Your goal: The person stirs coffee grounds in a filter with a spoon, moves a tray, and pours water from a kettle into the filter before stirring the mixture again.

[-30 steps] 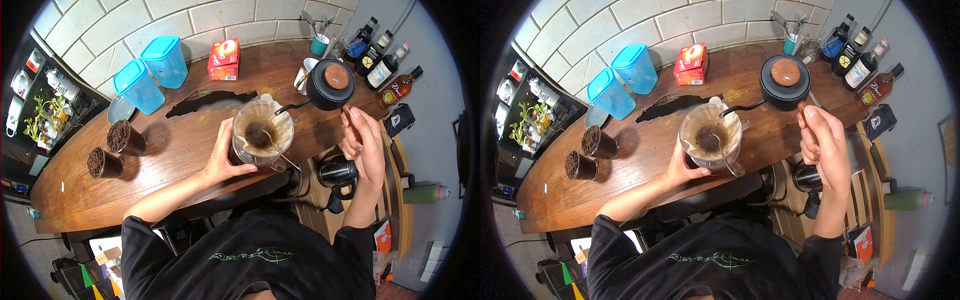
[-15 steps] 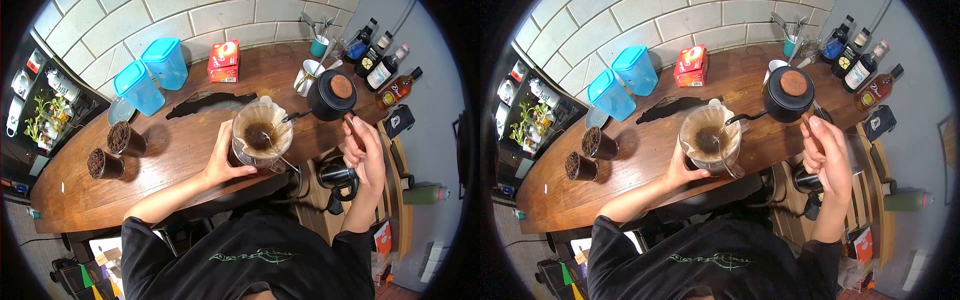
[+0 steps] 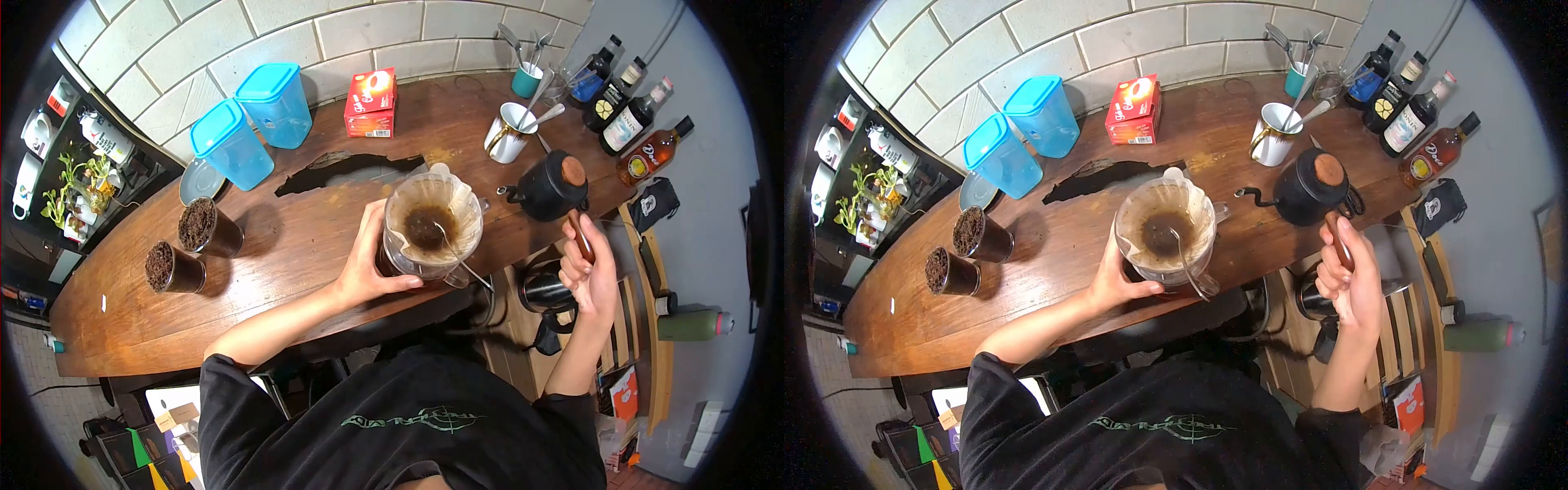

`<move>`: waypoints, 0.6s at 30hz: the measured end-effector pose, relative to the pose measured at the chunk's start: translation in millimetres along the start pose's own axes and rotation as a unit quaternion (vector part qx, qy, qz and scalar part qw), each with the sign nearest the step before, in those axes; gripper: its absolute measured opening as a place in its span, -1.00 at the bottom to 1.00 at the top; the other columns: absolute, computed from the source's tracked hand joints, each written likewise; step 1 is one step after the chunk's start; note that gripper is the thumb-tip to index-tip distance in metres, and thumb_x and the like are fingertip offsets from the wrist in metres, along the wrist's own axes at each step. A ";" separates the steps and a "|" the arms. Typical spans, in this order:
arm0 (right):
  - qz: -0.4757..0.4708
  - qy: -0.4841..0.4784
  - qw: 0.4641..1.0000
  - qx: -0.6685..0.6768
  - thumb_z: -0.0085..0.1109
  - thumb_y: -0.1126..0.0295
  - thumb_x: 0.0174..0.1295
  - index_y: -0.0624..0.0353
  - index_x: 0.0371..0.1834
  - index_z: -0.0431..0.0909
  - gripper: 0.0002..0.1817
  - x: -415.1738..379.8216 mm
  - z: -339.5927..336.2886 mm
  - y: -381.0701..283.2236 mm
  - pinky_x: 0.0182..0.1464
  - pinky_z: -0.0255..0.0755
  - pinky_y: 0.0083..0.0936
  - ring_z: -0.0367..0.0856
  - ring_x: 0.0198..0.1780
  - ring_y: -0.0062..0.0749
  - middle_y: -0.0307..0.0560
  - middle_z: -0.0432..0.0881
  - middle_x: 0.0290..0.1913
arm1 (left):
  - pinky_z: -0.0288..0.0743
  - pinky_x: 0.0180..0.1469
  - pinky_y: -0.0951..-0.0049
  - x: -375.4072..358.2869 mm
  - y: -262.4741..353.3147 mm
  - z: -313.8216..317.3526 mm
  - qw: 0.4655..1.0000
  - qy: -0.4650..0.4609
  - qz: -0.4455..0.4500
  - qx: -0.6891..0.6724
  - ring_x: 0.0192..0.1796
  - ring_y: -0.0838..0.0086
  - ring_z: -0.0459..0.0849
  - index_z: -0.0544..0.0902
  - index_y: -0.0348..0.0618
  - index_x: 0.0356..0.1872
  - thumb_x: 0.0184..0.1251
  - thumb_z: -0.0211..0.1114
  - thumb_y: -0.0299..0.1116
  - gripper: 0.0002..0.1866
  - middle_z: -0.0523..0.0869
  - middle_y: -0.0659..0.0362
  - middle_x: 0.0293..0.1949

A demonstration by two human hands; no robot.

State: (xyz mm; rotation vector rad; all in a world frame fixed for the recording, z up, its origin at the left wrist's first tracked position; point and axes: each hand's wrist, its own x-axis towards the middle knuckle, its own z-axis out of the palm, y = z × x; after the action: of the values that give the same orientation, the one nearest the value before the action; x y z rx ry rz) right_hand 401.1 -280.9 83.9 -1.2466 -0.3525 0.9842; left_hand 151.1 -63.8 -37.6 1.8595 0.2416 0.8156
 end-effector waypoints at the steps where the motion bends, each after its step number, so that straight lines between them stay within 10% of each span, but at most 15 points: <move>1: 0.001 -0.001 1.000 0.001 -0.02 0.05 0.53 0.11 -0.28 0.40 -0.65 1.9 -3.3 5.3 -0.74 -0.18 -0.69 -0.07 -0.79 -0.80 -0.50 0.05 -0.75 | 0.14 0.48 0.07 -0.1 0.6 -0.6 1.000 -0.003 -0.004 -0.003 0.45 0.02 0.23 0.18 -0.32 0.47 -0.20 0.71 0.00 0.22 0.26 -0.12 0.35; 18: 0.035 0.055 0.998 0.003 0.04 0.04 0.50 0.06 -0.28 0.44 -0.67 36.2 -13.0 61.0 -0.72 -0.15 -0.71 -0.05 -0.78 -0.78 -0.49 0.08 -0.74 | 0.13 0.47 0.00 -1.1 -4.5 -1.6 1.000 0.004 0.012 -0.024 0.47 -0.03 0.19 0.27 -0.30 0.44 -0.23 0.67 0.19 0.22 0.22 -0.14 0.39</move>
State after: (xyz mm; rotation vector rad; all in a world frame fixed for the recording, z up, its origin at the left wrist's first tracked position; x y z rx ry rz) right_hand 404.5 -261.3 14.6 -1.3093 -0.2218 0.9700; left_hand 150.2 -61.1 -41.6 1.8170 0.2028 0.8386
